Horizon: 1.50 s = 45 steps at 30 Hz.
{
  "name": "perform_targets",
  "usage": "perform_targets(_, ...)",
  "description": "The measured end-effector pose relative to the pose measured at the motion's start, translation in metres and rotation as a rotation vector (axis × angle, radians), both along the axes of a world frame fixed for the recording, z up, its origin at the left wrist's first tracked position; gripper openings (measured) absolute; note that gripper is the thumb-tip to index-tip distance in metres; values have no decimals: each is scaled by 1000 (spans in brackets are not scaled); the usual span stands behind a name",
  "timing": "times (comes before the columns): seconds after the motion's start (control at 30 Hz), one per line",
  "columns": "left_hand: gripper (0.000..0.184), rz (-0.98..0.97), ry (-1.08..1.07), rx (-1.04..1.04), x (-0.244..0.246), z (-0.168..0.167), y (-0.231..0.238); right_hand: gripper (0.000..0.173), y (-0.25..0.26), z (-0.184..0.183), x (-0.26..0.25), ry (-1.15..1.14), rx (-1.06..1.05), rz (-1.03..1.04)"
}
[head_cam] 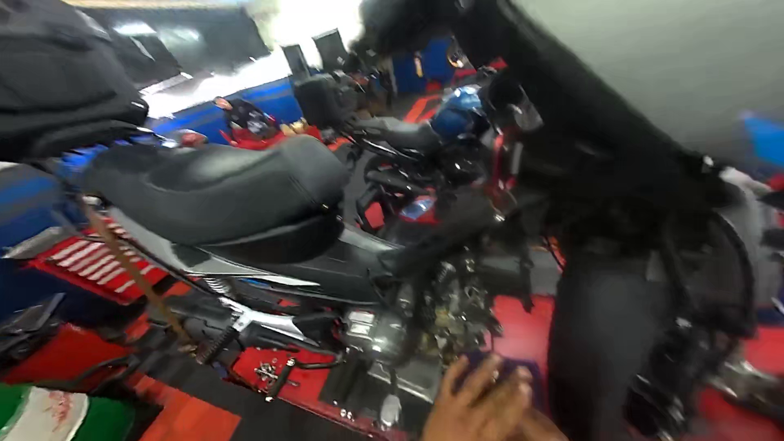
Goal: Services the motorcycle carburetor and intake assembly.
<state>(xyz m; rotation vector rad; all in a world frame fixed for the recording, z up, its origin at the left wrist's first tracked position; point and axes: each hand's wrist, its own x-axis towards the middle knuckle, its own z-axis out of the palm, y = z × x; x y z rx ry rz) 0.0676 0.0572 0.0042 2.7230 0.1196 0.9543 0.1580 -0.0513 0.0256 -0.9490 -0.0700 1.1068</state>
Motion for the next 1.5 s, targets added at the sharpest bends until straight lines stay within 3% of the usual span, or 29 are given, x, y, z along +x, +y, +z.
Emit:
perform_targets(0.07,44,22,-6,19,7,-9,10,26,16,6,10,-94,-48,-150)
perform_targets(0.17,39,146,-91,-51,10,-16,30,31,43,-10,37,-589,-214,-378)
perform_targets(0.27,37,290,-173,-128,17,-23,57,35,67,-62,67,-1152,-404,-461)
perform_targets(0.33,40,366,-148,-158,25,-27,70,32,87,-78,79,-1313,-460,-447)
perform_targets(0.6,38,429,6,-132,49,-35,91,26,138,-69,117,-1176,-739,-236)
perform_targets(0.93,24,404,4,-99,55,-41,103,30,140,-73,135,-1047,-652,-95)
perform_targets(1.5,30,332,-95,-267,55,-41,116,26,142,-68,140,-1080,-687,17)
